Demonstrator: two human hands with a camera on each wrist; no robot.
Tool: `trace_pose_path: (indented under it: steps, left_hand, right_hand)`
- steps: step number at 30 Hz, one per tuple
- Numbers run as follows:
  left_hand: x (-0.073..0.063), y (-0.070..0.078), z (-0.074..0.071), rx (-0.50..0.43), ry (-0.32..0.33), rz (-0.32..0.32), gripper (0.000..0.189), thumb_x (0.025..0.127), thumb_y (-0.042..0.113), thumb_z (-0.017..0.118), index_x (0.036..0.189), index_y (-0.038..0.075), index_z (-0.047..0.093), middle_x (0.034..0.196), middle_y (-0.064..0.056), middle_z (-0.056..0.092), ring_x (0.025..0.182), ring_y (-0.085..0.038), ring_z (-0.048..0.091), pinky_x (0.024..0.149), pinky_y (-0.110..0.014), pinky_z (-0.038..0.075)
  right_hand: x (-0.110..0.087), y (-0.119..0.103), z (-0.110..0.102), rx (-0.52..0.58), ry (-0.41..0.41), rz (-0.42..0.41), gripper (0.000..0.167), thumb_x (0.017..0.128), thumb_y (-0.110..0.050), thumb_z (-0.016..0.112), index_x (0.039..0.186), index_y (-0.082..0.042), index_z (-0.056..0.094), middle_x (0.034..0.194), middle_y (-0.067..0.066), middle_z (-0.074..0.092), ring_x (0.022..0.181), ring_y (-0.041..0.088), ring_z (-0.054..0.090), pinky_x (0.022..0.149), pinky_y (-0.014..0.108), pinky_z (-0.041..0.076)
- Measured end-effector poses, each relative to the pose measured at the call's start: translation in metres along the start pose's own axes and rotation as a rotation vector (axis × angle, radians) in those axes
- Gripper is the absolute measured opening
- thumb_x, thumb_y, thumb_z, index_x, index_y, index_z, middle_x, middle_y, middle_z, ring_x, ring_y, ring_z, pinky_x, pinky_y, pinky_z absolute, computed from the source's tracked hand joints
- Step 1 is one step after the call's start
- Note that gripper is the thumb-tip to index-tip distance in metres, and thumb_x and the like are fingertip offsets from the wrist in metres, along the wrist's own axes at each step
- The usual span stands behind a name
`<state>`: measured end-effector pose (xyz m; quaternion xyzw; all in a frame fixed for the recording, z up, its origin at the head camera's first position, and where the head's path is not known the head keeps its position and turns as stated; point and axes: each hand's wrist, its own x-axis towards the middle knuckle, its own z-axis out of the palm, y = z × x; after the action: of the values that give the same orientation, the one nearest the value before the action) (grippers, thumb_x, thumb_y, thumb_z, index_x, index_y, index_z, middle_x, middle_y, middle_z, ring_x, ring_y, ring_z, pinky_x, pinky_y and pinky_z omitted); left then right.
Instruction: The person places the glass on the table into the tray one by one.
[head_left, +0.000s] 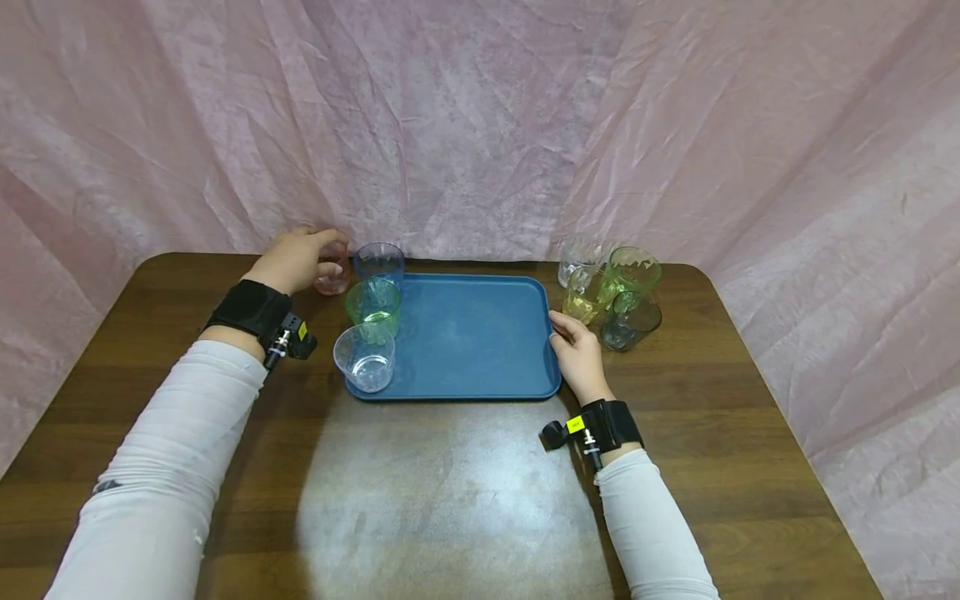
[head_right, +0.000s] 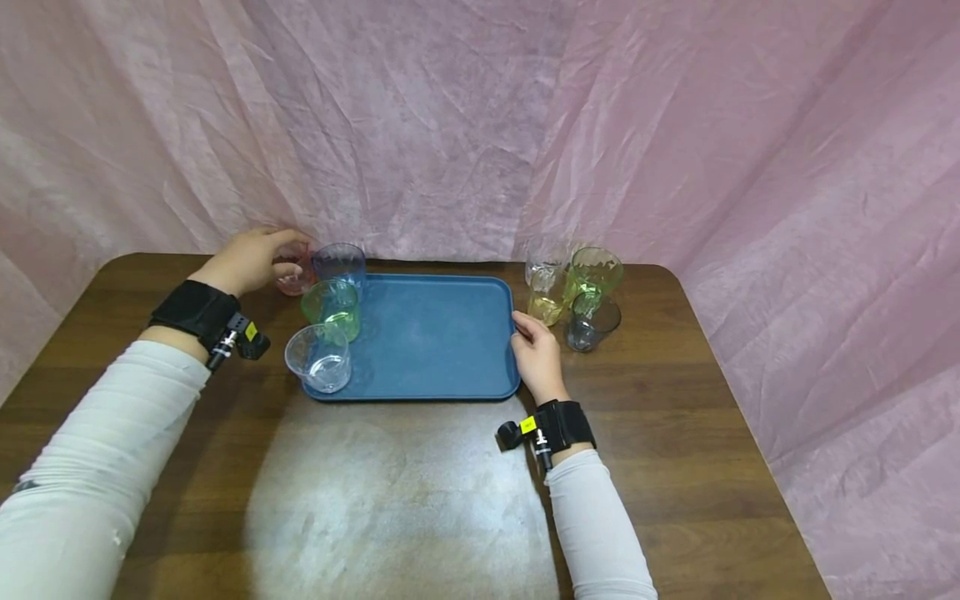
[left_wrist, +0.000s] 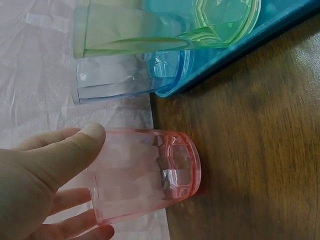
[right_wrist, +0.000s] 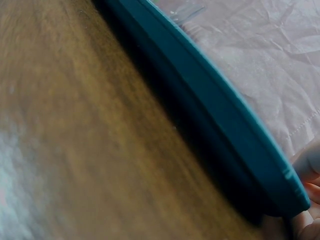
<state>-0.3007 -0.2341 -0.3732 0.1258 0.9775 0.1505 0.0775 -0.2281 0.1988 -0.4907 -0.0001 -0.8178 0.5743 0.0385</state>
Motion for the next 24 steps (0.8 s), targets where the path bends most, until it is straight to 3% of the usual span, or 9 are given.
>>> trace_pose_path:
  steps: [7, 13, 15, 24]
  left_hand:
    - [-0.003, 0.003, -0.003, -0.007, 0.001, -0.007, 0.048, 0.099, 0.018, 0.068, 0.143, 0.009, 0.051, 0.142, -0.036, 0.046, 0.133, -0.060, 0.033, 0.108, -0.071, 0.030]
    - [-0.006, 0.005, -0.003, -0.006, -0.009, -0.039, 0.053, 0.097, 0.020, 0.070, 0.145, 0.011, 0.049, 0.143, -0.040, 0.039, 0.133, -0.064, 0.029, 0.107, -0.072, 0.031]
    - [-0.008, 0.006, -0.003, -0.008, -0.014, -0.048, 0.054, 0.097, 0.021, 0.071, 0.145, 0.012, 0.049, 0.143, -0.042, 0.036, 0.133, -0.065, 0.028, 0.105, -0.073, 0.033]
    - [-0.013, 0.007, -0.002, 0.013, -0.012, -0.078, 0.056, 0.097, 0.024, 0.071, 0.146, 0.013, 0.046, 0.141, -0.044, 0.032, 0.129, -0.065, 0.029, 0.097, -0.074, 0.039]
  right_hand:
    - [0.000, -0.001, 0.000, 0.014, 0.004, -0.013, 0.039, 0.101, 0.001, 0.053, 0.140, 0.005, 0.057, 0.144, 0.023, 0.052, 0.133, 0.034, 0.052, 0.110, 0.041, 0.044]
    - [-0.001, -0.002, -0.001, 0.025, -0.003, -0.008, 0.039, 0.102, 0.001, 0.052, 0.140, 0.006, 0.056, 0.146, 0.025, 0.051, 0.134, 0.036, 0.051, 0.111, 0.042, 0.043]
    - [-0.006, -0.013, -0.001, 0.018, -0.008, 0.003, 0.040, 0.101, 0.003, 0.051, 0.140, 0.009, 0.054, 0.146, 0.028, 0.050, 0.135, 0.037, 0.050, 0.111, 0.043, 0.043]
    - [0.000, -0.001, 0.000, 0.019, 0.003, -0.010, 0.039, 0.101, 0.001, 0.054, 0.139, 0.005, 0.057, 0.144, 0.024, 0.052, 0.132, 0.035, 0.053, 0.109, 0.043, 0.044]
